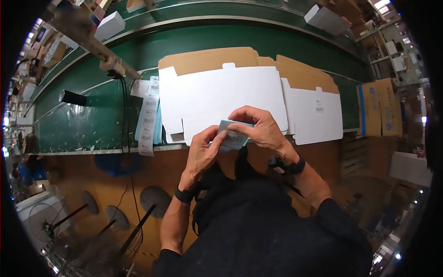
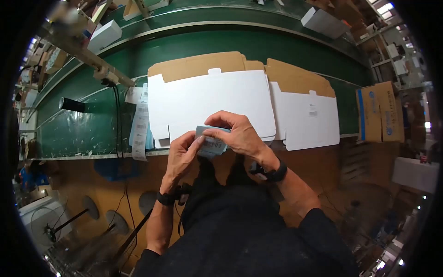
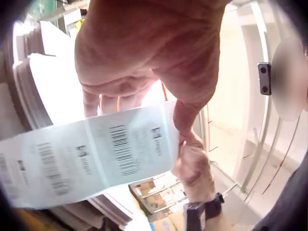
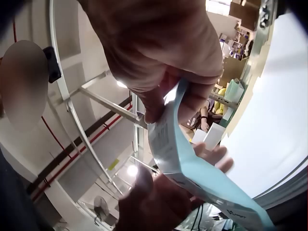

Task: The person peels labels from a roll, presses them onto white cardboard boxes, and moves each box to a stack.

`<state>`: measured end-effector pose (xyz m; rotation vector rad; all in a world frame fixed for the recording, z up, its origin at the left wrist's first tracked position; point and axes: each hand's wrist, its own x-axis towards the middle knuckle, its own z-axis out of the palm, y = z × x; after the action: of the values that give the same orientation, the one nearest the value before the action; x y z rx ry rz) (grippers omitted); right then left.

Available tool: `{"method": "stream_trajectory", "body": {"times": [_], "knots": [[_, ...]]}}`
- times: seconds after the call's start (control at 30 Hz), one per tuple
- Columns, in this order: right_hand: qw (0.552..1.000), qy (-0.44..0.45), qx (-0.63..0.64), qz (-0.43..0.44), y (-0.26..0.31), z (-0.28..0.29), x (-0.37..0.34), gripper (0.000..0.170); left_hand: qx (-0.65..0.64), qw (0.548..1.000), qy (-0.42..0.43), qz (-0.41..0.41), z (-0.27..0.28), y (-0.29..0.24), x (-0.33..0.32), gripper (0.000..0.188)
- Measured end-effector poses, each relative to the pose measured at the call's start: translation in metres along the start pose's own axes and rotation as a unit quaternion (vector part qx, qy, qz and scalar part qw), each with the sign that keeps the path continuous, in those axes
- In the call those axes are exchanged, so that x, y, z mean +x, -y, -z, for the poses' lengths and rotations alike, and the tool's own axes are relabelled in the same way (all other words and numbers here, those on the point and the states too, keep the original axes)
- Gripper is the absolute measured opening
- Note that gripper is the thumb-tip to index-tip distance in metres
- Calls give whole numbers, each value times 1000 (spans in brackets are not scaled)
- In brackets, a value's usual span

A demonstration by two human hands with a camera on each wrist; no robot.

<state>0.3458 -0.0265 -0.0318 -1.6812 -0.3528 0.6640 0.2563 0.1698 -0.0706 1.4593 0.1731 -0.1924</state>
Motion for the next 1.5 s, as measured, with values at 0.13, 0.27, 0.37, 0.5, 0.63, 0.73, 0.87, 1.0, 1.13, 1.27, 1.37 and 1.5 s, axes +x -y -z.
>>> {"method": "stream_trajectory", "body": {"times": [0.13, 0.27, 0.37, 0.5, 0.63, 0.73, 0.87, 1.0, 1.13, 1.27, 1.37, 1.5], "knots": [[995, -49, -59, -59, -8, 2, 8, 17, -26, 998, -55, -6, 0, 20, 17, 24], [985, -122, -100, 64, -14, 1, 17, 13, 1, 995, -95, 24, 0, 28, 28, 29], [970, -168, -109, 135, -17, 1, 32, 10, -53, 992, -73, 83, 0, 46, 29, 24], [962, -178, -143, 151, -38, 17, 54, 15, -42, 996, -15, 76, -30, 41, 6, 42], [960, -167, -203, 91, -62, 38, 85, 18, -119, 973, -10, 197, -36, 59, -5, 37], [925, -197, -268, 183, -75, 43, 111, 16, -151, 965, -28, 212, -41, 60, -4, 38], [922, -208, -301, 126, -91, 48, 134, 18, -202, 954, -55, 214, -42, 58, 7, 41], [919, -220, -312, 98, -95, 46, 140, 18, -240, 944, -79, 212, -48, 55, 13, 42], [912, -229, -331, 74, -92, 41, 142, 19, -244, 938, -84, 229, -46, 54, 16, 41], [881, -228, -405, 92, -100, 37, 141, 39, -161, 950, -81, 254, -48, 69, 10, 39], [871, -222, -420, 123, -111, 42, 143, 68, -91, 958, -46, 266, -40, 83, -11, 37], [861, -174, -453, 154, -104, 45, 133, 91, -11, 957, 56, 284, -32, 85, -37, 27]]}}
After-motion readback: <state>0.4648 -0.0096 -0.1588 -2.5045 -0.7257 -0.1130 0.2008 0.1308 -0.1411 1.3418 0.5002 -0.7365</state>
